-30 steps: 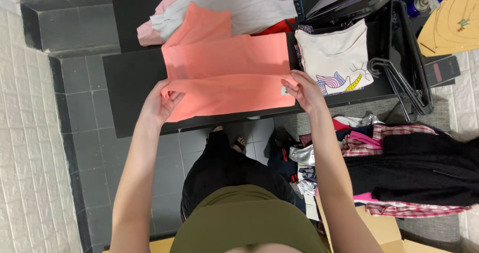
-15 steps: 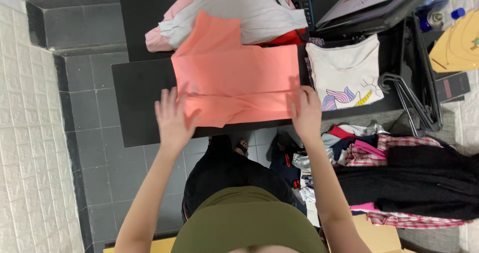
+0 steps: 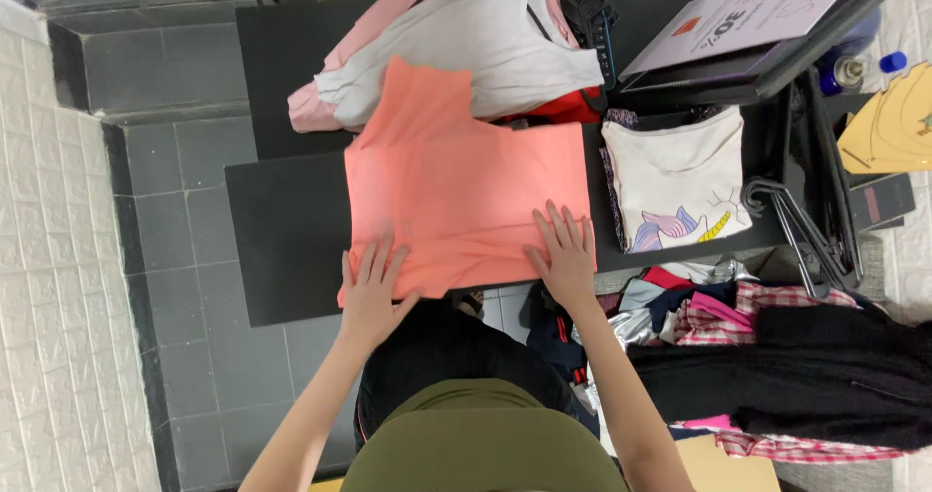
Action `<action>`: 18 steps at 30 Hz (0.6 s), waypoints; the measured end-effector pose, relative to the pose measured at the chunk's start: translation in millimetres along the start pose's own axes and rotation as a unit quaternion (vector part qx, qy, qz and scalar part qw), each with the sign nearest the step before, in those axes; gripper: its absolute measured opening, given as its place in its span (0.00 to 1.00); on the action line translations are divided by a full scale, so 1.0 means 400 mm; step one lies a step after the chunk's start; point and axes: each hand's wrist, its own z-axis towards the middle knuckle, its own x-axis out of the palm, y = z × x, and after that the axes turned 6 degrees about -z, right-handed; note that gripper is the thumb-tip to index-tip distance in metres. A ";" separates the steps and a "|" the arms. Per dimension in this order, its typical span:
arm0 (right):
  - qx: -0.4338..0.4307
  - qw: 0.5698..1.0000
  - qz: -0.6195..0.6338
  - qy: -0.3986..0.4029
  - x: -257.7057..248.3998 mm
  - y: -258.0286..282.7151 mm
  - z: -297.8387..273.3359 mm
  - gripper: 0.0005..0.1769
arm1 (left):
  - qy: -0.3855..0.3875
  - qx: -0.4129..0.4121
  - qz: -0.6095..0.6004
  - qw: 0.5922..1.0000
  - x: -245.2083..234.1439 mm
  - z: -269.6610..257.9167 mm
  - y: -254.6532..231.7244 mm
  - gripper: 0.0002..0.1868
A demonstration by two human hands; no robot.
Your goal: Folding various garments on a desk and placing them into a cardboard box
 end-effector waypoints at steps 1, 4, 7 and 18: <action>0.001 1.000 0.006 0.006 -0.002 -0.003 -0.002 0.35 | 0.032 -0.009 -0.004 0.999 -0.008 0.003 0.002 0.42; 0.006 0.999 0.035 0.007 0.003 -0.020 0.007 0.31 | 0.043 -0.023 -0.026 0.998 -0.016 0.056 0.047 0.39; 0.009 0.995 0.093 -0.022 -0.020 -0.033 0.081 0.26 | -0.055 -0.012 -0.024 0.998 0.018 0.199 0.163 0.32; 0.014 0.991 0.111 0.077 0.150 -0.168 0.526 0.21 | 0.267 -0.341 -0.209 0.877 0.106 0.765 0.329 0.53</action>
